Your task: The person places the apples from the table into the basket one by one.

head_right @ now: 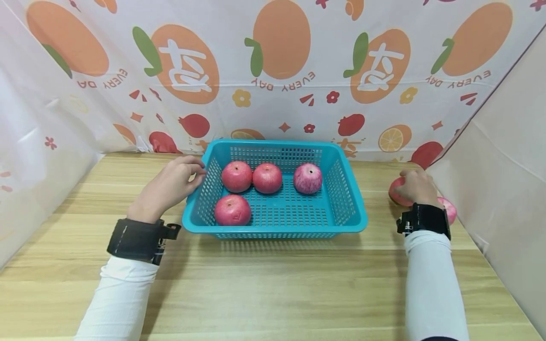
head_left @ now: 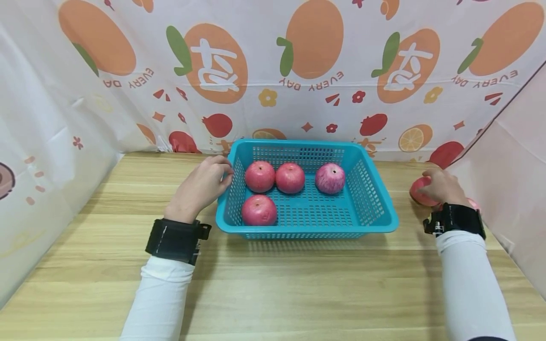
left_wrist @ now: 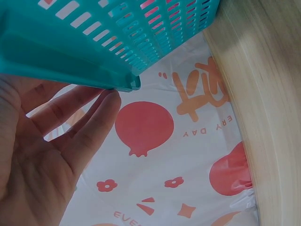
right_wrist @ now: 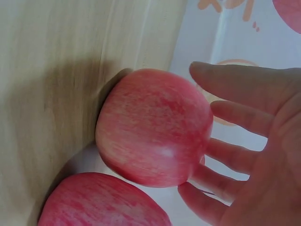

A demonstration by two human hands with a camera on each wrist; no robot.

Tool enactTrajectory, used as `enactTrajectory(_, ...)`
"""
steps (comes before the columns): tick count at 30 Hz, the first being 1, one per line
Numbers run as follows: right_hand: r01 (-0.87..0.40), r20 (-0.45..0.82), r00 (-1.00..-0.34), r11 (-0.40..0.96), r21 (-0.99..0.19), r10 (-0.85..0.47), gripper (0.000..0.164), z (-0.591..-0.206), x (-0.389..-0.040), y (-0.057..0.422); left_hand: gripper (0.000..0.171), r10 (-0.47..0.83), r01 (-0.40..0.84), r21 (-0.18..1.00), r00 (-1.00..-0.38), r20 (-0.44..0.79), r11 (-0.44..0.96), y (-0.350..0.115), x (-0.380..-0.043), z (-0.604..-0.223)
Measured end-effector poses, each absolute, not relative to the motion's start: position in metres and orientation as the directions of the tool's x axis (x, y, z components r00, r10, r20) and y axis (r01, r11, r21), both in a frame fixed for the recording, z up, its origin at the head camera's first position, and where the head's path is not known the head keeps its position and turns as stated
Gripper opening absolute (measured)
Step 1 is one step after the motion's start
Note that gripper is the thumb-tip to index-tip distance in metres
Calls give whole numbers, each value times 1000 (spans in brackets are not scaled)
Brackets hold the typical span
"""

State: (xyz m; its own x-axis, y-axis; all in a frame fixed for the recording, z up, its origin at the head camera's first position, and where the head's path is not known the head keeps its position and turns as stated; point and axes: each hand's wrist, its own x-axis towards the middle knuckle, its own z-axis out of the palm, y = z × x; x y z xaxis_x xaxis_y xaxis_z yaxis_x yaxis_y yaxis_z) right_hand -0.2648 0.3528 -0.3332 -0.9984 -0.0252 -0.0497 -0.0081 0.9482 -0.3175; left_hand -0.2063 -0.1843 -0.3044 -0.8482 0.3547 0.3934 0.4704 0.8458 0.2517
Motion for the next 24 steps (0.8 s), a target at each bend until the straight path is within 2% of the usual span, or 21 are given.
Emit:
enactTrajectory(12, -7, -50, -998, 960, -281, -22, 63, -340, -263, 354, 24, 355, 467, 248, -851, 387, 849, -184, -207, -304)
enactTrajectory(21, -105, 50, -994, 958, -269, -95, 62, -348, -268, 348, 24, 357, 469, 244, -849, 390, 849, -183, -206, -305)
enactTrajectory(24, -107, 32, -994, 952, -288, -102, 65, -349, -269, 346, 24, 354, 467, 246, -850, 390, 850, -184, -205, -305)
